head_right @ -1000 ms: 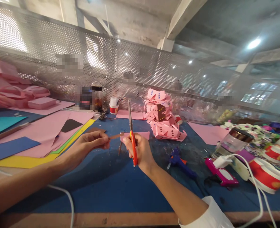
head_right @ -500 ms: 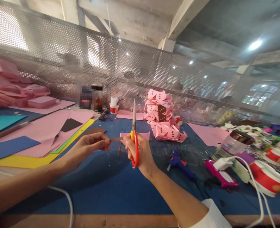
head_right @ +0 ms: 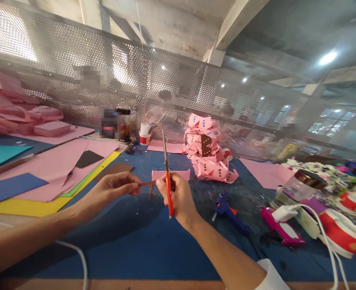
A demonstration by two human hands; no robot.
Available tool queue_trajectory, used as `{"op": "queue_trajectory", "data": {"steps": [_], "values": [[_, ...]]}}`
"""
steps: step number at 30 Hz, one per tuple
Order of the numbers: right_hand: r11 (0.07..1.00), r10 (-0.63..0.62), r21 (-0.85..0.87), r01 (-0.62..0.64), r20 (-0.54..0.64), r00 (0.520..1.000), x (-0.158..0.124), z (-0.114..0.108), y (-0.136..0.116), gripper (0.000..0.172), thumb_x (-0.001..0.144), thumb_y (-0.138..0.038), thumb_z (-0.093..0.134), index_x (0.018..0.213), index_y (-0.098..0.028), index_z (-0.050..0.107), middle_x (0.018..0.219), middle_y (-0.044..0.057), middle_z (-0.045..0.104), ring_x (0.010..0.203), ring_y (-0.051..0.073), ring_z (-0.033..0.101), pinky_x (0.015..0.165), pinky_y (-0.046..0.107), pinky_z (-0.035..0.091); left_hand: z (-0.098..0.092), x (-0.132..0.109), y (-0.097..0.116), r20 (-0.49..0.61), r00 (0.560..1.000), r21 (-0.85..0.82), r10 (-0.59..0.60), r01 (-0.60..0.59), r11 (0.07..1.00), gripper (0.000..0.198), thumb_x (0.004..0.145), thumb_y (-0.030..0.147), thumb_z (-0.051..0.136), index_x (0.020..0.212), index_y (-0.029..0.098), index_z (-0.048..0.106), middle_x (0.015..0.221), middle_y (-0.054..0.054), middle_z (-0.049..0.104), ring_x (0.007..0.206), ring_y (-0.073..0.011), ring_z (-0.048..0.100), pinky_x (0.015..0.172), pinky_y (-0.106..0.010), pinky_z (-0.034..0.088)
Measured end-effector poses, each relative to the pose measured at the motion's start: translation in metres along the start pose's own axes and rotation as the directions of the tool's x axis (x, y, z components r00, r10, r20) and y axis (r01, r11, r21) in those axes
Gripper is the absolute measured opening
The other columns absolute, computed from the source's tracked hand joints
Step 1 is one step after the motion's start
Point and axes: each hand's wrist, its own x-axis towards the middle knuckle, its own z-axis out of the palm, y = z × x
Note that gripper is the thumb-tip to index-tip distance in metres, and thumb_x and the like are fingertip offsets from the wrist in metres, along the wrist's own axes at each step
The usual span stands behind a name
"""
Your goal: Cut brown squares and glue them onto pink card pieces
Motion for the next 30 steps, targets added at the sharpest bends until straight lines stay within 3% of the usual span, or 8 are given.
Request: {"op": "queue_trajectory", "data": {"steps": [15,22,30], "values": [[0.999,-0.019,-0.025,0.021,0.071,0.997,-0.003,-0.002,0.005,0.029,0.089,-0.048,0.066,0.086,-0.021,0.057,0.056,-0.008,0.047,0.043,0.007,0.045,0.039,0.016,0.037,0.003,-0.003,0.003,0.066,0.998,0.036,-0.005,0.003,0.999,0.021,0.084,0.040,0.071,0.083,0.019,0.072,0.076,0.001,0.070,0.076,-0.0149,0.060,0.073,-0.026,0.042],[0.999,-0.019,-0.043,0.024,0.112,0.993,-0.004,0.001,0.002,0.029,0.088,-0.047,0.066,0.083,-0.021,0.055,0.057,-0.008,0.048,0.044,0.007,0.046,0.041,0.017,0.038,0.004,-0.003,-0.001,0.099,0.995,-0.039,-0.029,0.033,0.999,0.023,0.082,0.040,0.074,0.094,0.020,0.074,0.079,0.001,0.073,0.079,-0.0144,0.063,0.077,-0.025,0.045],[1.000,0.022,-0.019,-0.019,0.168,0.986,-0.008,0.003,0.000,0.027,0.089,-0.046,0.064,0.088,-0.019,0.059,0.061,-0.008,0.049,0.044,0.006,0.044,0.039,0.016,0.036,0.006,0.000,-0.008,0.106,0.994,-0.048,-0.033,0.038,0.998,0.020,0.084,0.039,0.072,0.084,0.019,0.071,0.073,0.001,0.071,0.074,-0.0139,0.062,0.074,-0.025,0.045]]}}
